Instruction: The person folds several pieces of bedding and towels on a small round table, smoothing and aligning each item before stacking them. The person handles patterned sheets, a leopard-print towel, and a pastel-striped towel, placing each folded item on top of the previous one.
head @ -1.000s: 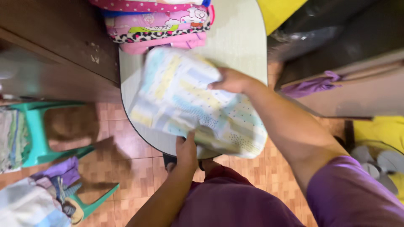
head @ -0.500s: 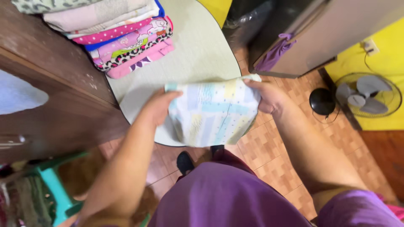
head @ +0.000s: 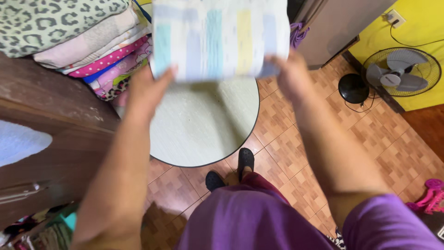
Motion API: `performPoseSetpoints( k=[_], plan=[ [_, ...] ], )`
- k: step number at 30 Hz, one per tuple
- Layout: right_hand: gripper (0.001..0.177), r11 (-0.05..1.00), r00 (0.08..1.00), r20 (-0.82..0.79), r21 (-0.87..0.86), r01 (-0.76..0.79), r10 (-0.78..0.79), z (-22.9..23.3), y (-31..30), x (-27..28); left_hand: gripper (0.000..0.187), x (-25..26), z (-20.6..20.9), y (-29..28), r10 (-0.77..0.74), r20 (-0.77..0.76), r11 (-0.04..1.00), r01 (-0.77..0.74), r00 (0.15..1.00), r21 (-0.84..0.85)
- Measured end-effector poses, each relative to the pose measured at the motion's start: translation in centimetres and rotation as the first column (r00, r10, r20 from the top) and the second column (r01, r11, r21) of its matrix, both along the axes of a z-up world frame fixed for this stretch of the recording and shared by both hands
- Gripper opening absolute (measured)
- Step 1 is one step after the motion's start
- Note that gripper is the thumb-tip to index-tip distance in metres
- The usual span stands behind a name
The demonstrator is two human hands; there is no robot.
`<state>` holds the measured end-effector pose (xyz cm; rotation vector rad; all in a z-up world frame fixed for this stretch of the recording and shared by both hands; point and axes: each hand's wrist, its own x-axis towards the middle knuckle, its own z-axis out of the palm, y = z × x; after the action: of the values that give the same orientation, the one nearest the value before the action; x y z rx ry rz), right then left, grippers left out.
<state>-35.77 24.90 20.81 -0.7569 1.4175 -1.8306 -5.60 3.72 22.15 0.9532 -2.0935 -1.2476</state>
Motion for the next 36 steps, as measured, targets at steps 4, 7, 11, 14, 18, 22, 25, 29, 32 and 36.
performPoseSetpoints(
  k=[4,7,11,14,18,22,25,29,32,36],
  plan=[
    [0.049,0.931,0.973,-0.232,0.354,0.088,-0.003,-11.2,3.7,3.9,0.039,3.9,-11.8,3.6,0.053,0.102,0.996,-0.06,0.993,0.068],
    [0.055,0.852,0.985,-0.17,0.519,0.063,0.031,-19.2,7.1,8.2,0.044,7.6,-19.5,7.9,0.074,0.249,0.989,-0.104,0.966,0.107],
    [0.059,0.879,0.997,-0.077,0.472,0.063,-0.03,-23.5,9.2,10.9,0.045,10.0,-22.8,11.5,0.169,0.396,0.985,-0.166,0.903,-0.041],
    [0.066,0.87,0.998,-0.019,0.489,0.064,-0.062,-22.5,9.0,10.4,0.065,8.1,-23.1,10.6,0.264,0.518,0.944,-0.327,0.814,0.032],
    [0.08,0.765,0.99,-0.081,0.628,0.142,-0.117,-19.7,4.0,8.2,0.097,2.2,-23.5,4.6,0.351,0.182,0.929,-0.367,0.918,0.057],
    [0.064,0.803,0.998,-0.048,0.593,0.063,-0.042,-17.9,1.7,7.2,0.054,-0.3,-22.5,1.5,0.301,0.243,0.892,-0.362,0.922,0.269],
    [0.061,0.882,0.994,0.09,0.471,0.018,-0.068,-16.9,2.0,6.8,0.05,0.8,-20.4,1.7,0.295,-0.127,0.865,-0.208,0.947,0.456],
    [0.067,0.939,0.962,0.269,0.32,-0.128,0.039,-15.8,3.2,6.1,0.063,2.8,-18.2,2.9,0.18,-0.346,0.865,0.019,0.921,0.501],
    [0.069,0.867,0.982,0.115,0.462,-0.188,0.152,-14.9,3.1,5.6,0.059,4.0,-16.9,2.7,0.1,-0.158,0.823,0.007,0.982,0.568],
    [0.072,0.865,0.96,0.117,0.418,-0.279,0.253,-14.6,4.9,5.7,0.05,5.6,-16.4,3.1,0.053,-0.054,0.79,-0.009,0.997,0.613]
  ],
)
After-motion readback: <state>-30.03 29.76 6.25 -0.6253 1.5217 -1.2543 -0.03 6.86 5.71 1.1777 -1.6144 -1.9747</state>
